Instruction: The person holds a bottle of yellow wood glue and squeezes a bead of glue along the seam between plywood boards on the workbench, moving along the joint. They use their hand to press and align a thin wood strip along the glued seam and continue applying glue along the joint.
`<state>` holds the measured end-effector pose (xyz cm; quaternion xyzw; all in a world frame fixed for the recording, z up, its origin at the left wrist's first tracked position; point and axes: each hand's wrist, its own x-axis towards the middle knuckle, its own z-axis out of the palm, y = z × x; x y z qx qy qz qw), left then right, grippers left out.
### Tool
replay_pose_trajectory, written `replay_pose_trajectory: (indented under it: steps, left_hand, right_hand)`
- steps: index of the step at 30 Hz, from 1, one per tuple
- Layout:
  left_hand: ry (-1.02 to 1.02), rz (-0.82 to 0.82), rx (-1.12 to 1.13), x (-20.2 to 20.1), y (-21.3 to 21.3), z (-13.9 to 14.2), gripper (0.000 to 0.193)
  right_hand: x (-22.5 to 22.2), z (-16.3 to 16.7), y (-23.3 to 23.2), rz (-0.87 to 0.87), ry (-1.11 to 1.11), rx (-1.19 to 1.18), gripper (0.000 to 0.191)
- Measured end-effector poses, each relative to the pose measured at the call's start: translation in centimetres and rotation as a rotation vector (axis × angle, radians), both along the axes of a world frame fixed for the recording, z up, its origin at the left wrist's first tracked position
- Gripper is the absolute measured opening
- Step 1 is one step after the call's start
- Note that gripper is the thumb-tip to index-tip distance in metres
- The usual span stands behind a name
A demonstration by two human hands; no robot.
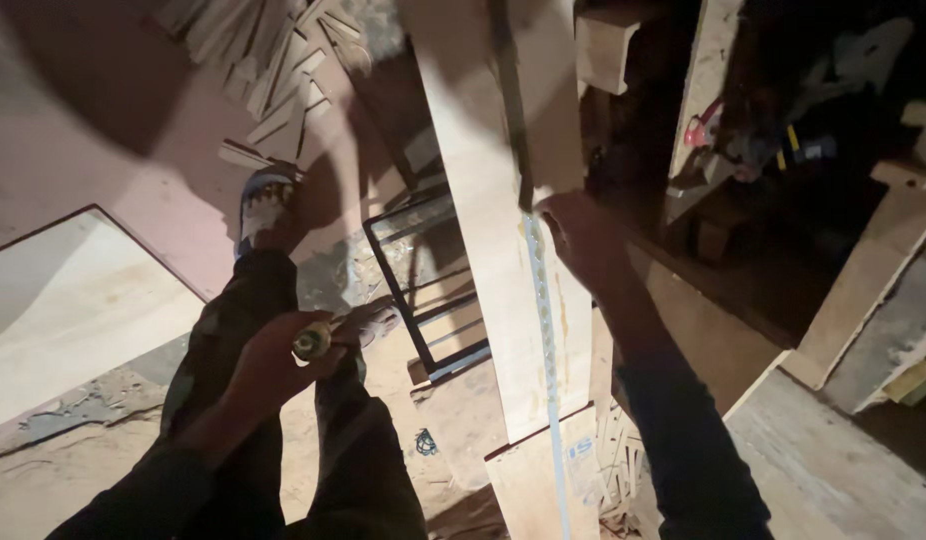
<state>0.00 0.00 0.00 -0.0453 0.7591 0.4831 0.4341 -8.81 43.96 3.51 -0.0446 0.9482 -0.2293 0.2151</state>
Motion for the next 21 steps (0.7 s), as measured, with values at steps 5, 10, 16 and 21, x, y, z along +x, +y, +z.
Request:
replay_pose_trajectory:
  steps: [5, 10, 16, 21]
  left_hand:
    - [0.073, -0.042, 0.004, 2.5, 0.8, -0.6, 0.053]
    - [0.067, -0.063, -0.015, 5.2, 1.8, -0.8, 0.053]
    - [0.034, -0.04, -0.012, 7.6, 3.2, 0.0, 0.053]
    - [0.036, -0.014, 0.023, 9.0, 4.6, 0.4, 0.053]
  right_hand:
    - [5.1, -1.1, 2.2, -0.513, -0.117, -0.133, 0.016]
    - [9.7, -1.9, 1.2, -0.492, 0.16, -0.01, 0.012]
    - [15.3, 0.6, -0.6, -0.351, 0.089, 0.182, 0.014]
    - [19.1, 1.6, -0.5, -0.208, 0.165, 0.151, 0.024]
